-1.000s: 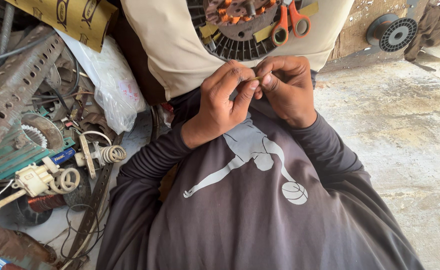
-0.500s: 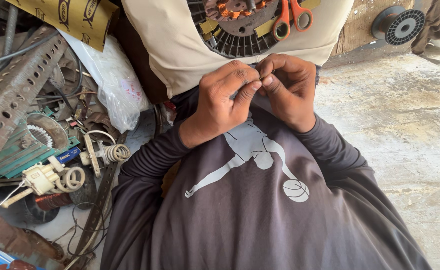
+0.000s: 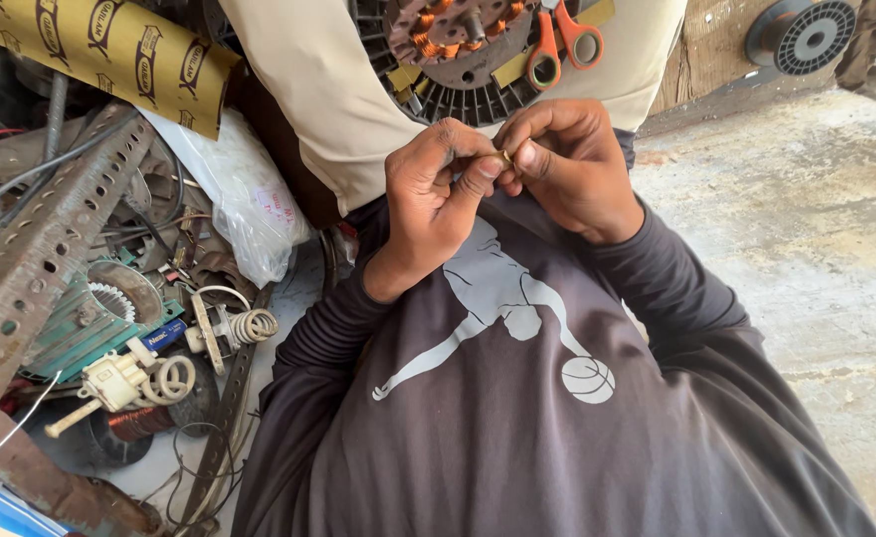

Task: The person uses orange-handled scissors to cut small pieces of yellow insulating tape. They then wrap these pieces around the copper windings of a motor armature, securing the connections. The task is performed repeatedly on different sections of the armature.

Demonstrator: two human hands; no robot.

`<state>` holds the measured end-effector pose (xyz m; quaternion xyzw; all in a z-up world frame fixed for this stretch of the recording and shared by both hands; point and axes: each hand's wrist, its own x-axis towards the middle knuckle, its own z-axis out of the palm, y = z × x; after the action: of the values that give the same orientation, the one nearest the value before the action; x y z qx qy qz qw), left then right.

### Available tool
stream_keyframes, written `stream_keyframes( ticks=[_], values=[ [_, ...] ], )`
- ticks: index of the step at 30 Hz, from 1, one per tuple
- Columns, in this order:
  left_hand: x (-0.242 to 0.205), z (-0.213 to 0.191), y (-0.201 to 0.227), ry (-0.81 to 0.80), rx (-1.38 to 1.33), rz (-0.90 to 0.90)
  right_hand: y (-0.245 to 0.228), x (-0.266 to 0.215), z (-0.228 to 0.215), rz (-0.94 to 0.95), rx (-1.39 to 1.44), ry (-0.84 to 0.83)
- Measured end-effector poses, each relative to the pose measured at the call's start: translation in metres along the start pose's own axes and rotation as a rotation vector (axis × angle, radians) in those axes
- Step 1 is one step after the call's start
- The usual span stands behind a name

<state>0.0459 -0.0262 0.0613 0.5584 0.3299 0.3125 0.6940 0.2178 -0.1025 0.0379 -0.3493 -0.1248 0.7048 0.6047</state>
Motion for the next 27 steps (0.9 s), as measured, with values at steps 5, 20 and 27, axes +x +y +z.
stream_keyframes(
  ticks=[5, 20, 27],
  values=[
    [-0.002, 0.003, -0.005, 0.020, 0.017, 0.072, 0.002, 0.001, -0.001, -0.063, -0.130, 0.015],
    [-0.003, 0.007, -0.009, 0.076, 0.098, 0.073, 0.014, -0.008, 0.012, -0.215, -0.477, 0.090],
    [-0.002, 0.001, -0.017, -0.008, -0.002, 0.007, 0.006, -0.005, 0.011, -0.277, -0.903, 0.084]
  ],
)
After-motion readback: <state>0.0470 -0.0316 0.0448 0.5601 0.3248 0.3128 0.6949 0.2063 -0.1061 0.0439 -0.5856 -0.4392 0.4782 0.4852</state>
